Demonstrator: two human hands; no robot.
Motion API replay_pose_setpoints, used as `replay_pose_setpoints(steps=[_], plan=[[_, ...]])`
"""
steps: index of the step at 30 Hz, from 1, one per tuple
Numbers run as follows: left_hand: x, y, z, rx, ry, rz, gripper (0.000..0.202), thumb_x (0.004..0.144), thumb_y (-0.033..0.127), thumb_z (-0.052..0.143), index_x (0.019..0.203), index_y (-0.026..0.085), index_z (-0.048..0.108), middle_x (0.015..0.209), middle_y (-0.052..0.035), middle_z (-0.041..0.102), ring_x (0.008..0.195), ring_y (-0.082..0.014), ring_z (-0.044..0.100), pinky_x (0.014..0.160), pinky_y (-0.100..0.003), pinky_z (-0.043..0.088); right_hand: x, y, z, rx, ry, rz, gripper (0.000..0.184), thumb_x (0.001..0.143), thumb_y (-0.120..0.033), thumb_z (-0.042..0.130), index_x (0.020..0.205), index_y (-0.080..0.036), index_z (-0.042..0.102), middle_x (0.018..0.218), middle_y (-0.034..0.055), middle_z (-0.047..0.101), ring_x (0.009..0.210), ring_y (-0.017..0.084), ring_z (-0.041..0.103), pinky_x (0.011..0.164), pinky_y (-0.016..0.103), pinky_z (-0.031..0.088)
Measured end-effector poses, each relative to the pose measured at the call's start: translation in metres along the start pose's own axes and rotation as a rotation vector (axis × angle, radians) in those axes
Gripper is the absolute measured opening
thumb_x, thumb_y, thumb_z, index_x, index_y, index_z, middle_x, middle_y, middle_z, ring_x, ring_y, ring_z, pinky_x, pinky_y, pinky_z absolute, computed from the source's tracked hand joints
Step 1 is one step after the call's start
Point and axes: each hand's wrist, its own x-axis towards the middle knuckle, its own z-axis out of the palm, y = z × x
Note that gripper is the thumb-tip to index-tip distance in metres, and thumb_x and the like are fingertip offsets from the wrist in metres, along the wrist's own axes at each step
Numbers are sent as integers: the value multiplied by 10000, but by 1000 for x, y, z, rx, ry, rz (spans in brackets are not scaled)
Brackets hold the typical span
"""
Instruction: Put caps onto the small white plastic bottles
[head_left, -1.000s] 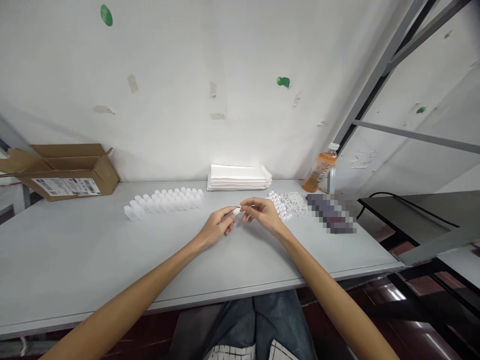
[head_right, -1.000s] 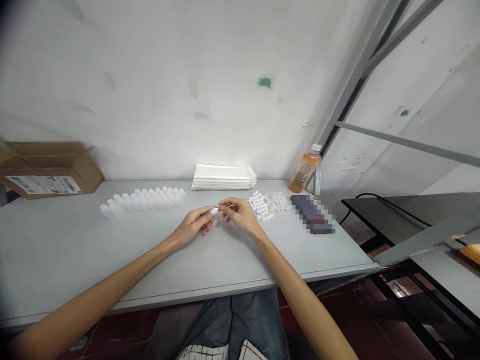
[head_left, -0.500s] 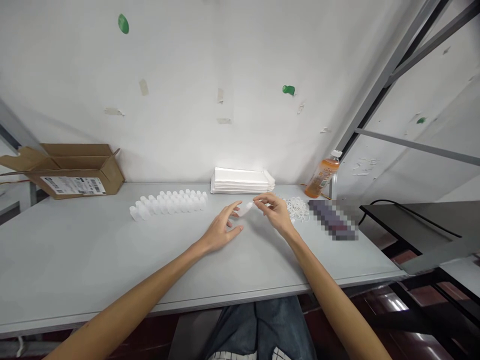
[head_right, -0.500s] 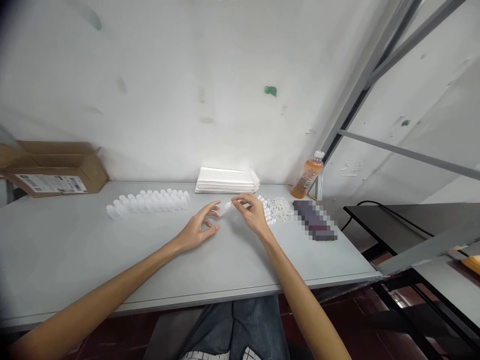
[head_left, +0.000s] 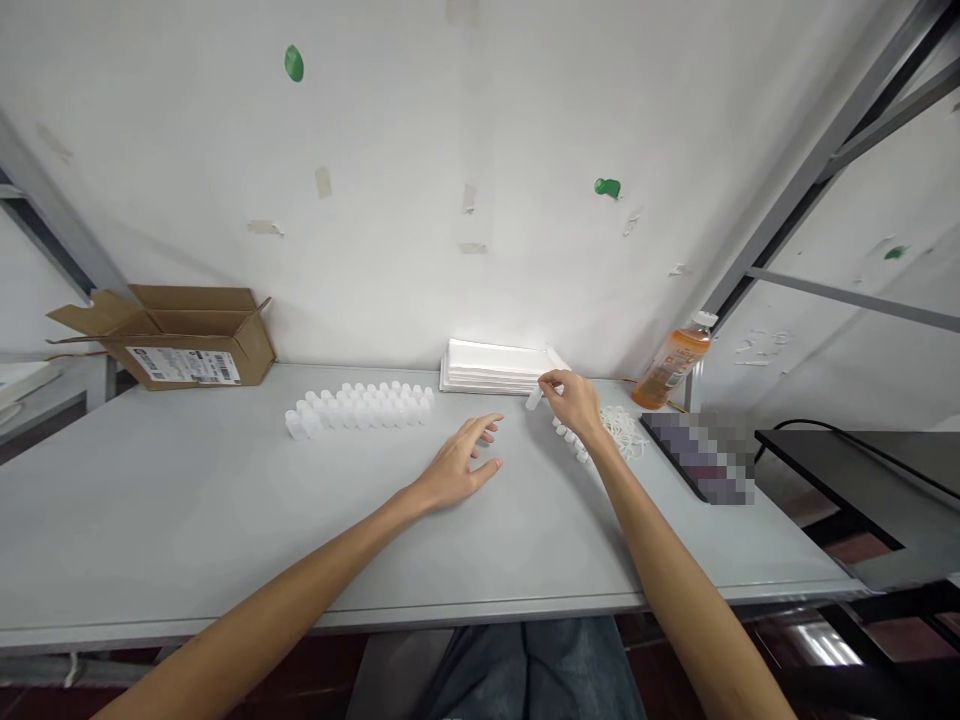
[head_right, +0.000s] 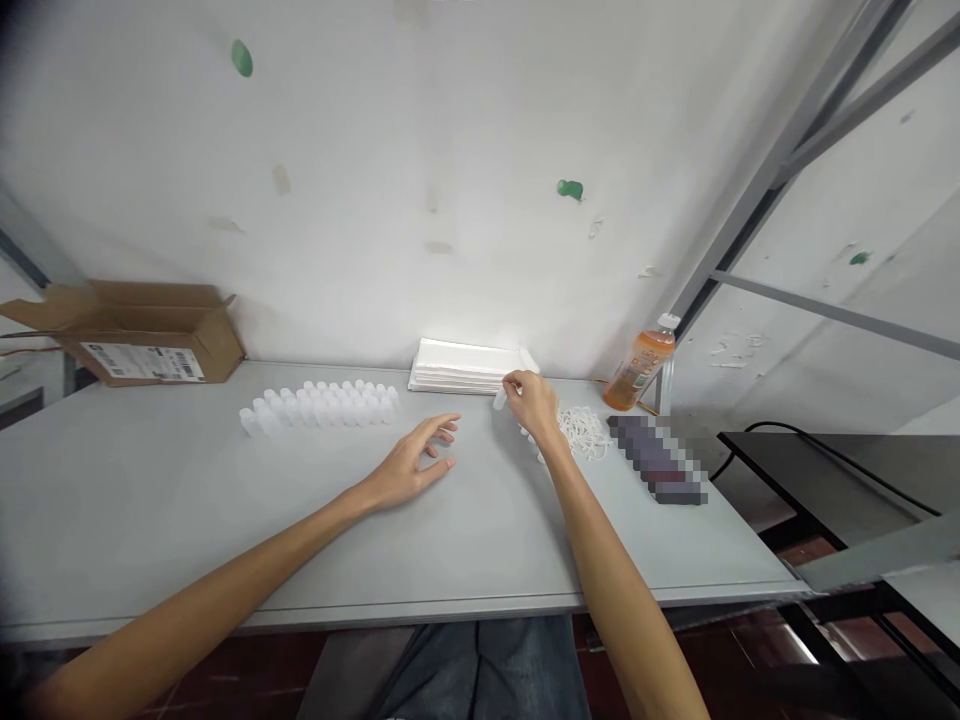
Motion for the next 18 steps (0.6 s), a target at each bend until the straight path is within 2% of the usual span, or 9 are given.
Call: replay_pose_setpoints(steps=[5,8,11,14,18], plan=[[-1,1,0,42,-4,37,535,865,293,538,1384,283,406,1286,-93,535,1109,-215,564,795,-323,503,-3,3,7,-12,-5,-32,224,840,-209,490,900,-224,705,922,15,709,839,180,611,658,271,370],[1,4,-5,41,-4,32,448,867,304,538,1310,253,495,1220,-84,600,1078,-208,585,789,-312,499,-3,6,8,13,-6,-17,220,846,-228,495,922,-229,701,905,10,705,831,173,613,662,268,377],[4,10,-19,37,35,6,300,884,343,521,1141,222,618,1056,-59,687,980,-197,624,794,-311,493,-4,7,9,11,-5,-30,231,851,-245,501,973,-234,697,917,14,702,833,175,612,656,268,376],[8,14,-37,75,124,-3,261,887,365,525,1031,206,673,957,-39,718,876,-178,640,756,-296,491,-6,7,9,-3,10,-73,250,857,-239,494,1009,-229,693,933,25,697,837,178,611,654,268,374],[11,11,-65,320,286,110,194,873,305,544,917,195,698,890,-29,717,819,-168,627,778,-311,476,-7,8,10,-23,27,-105,273,863,-226,481,1032,-219,695,960,43,694,830,182,612,644,270,371]])
